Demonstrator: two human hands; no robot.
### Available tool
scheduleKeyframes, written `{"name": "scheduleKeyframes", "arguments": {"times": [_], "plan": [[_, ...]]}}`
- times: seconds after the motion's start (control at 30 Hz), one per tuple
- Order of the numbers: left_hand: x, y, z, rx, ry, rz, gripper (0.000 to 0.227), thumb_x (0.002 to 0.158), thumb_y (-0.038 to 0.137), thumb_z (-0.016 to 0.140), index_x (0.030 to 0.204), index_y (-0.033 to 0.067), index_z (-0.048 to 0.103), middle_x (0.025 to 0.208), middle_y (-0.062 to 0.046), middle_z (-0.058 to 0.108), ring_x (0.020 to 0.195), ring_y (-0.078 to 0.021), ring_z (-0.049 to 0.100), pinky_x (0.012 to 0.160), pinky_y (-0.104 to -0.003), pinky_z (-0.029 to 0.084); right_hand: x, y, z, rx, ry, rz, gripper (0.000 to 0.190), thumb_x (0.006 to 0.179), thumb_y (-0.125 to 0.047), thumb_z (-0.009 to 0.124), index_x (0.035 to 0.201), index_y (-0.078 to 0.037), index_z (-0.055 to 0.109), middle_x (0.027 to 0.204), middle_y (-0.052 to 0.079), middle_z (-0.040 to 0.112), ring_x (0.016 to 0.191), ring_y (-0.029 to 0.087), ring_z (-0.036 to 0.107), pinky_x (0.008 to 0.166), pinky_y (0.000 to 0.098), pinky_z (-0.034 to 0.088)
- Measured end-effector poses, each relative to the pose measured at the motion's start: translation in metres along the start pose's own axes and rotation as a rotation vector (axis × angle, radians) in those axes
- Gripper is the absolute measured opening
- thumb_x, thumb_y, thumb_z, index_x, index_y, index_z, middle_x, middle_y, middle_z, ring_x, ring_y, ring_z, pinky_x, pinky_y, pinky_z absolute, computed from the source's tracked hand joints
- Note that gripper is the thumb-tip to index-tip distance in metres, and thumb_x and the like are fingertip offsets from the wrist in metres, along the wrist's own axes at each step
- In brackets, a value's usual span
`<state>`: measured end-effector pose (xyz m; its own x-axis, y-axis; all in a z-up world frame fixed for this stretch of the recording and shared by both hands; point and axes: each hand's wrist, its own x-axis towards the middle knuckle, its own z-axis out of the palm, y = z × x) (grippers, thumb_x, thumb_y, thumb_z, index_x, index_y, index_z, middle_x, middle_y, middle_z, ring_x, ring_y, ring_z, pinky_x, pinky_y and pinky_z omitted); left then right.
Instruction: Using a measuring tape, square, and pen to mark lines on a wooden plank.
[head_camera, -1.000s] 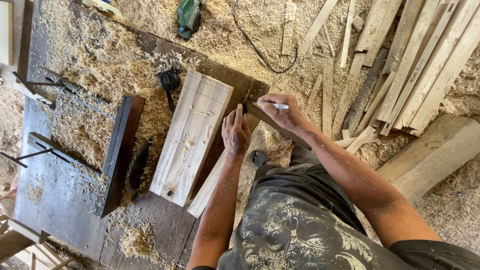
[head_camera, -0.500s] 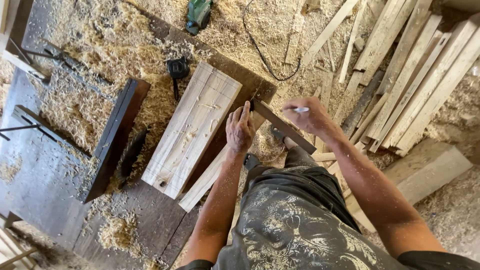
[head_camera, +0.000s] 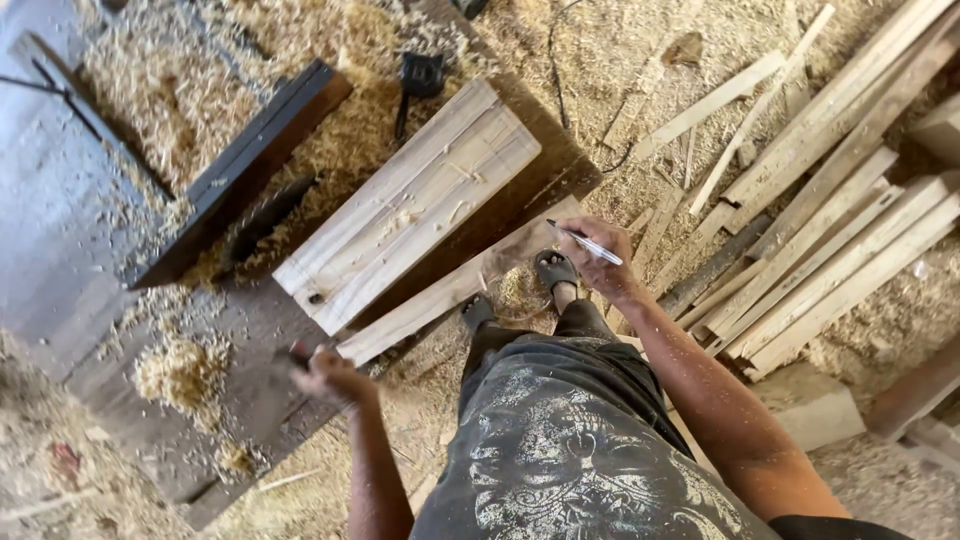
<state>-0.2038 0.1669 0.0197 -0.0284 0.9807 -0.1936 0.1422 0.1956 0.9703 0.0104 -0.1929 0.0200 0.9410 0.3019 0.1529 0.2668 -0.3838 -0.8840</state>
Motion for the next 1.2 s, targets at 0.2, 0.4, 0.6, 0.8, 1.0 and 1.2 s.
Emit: {"name": "scheduleKeyframes", "arguments": {"times": [0.2,0.4,0.6,0.8,1.0,1.2], "plan": [[0.047,-0.036,-0.085,0.113,0.36,-0.186,0.04,0.099,0.026,0.066,0.127,-0.0018,0.067,0.084,-0.002,0.069,0.053,-0.0055,0.055,0.041,-0.022,0.044,0.004,0.003,-0.001,-0.072,-0.053,0.027,0.018,0.097,-0.013,0.064,0.105,-0.003,0.077,0.093,0.013,0.077,0.073,0.015,0.072,0.058,0.0251,0.061],[0.023,-0.038,-0.098,-0.201,0.343,-0.183,0.046,0.105,0.045,0.047,0.132,0.007,0.052,0.071,-0.001,0.056,0.049,-0.0077,0.047,0.034,-0.022,0.037,0.006,0.049,-0.007,-0.282,0.07,-0.22,0.012,0.106,-0.009,0.065,0.1,-0.004,0.075,0.098,0.013,0.075,0.083,0.016,0.075,0.059,0.0208,0.064],[0.012,-0.015,-0.106,-0.231,0.217,-0.051,0.051,0.108,0.052,0.04,0.126,0.0051,0.047,0.072,-0.004,0.056,0.048,-0.0102,0.044,0.033,-0.025,0.037,0.019,0.033,-0.065,-0.23,0.235,-0.096,0.019,0.111,-0.017,0.059,0.104,-0.003,0.071,0.092,0.011,0.072,0.072,0.012,0.069,0.055,0.0226,0.059],[-0.02,-0.002,-0.112,-0.396,0.08,-0.04,0.055,0.111,0.047,0.041,0.135,0.0021,0.061,0.089,-0.005,0.058,0.058,-0.0076,0.05,0.046,-0.024,0.045,0.044,0.007,0.025,0.162,-0.149,-0.054,0.029,0.118,-0.026,0.055,0.096,-0.01,0.066,0.089,0.01,0.064,0.069,0.013,0.061,0.046,0.0262,0.052],[-0.143,-0.002,-0.106,-0.531,-0.063,0.119,0.034,0.113,0.029,0.058,0.124,-0.0025,0.063,0.073,0.003,0.049,0.054,-0.0039,0.04,0.045,-0.022,0.038,0.054,-0.115,0.123,0.153,-0.889,-0.452,0.027,0.115,-0.022,0.056,0.104,-0.003,0.072,0.09,0.012,0.074,0.08,0.015,0.072,0.062,0.0252,0.06],[-0.2,0.047,-0.122,-0.328,-0.018,0.196,0.047,0.107,0.019,0.053,0.151,0.0042,0.048,0.11,-0.003,0.063,0.096,-0.0128,0.058,0.104,-0.033,0.05,0.083,-0.141,0.165,0.014,-1.118,-0.424,0.023,0.108,-0.022,0.064,0.103,-0.002,0.074,0.087,0.012,0.074,0.07,0.013,0.07,0.053,0.0266,0.056]]}}
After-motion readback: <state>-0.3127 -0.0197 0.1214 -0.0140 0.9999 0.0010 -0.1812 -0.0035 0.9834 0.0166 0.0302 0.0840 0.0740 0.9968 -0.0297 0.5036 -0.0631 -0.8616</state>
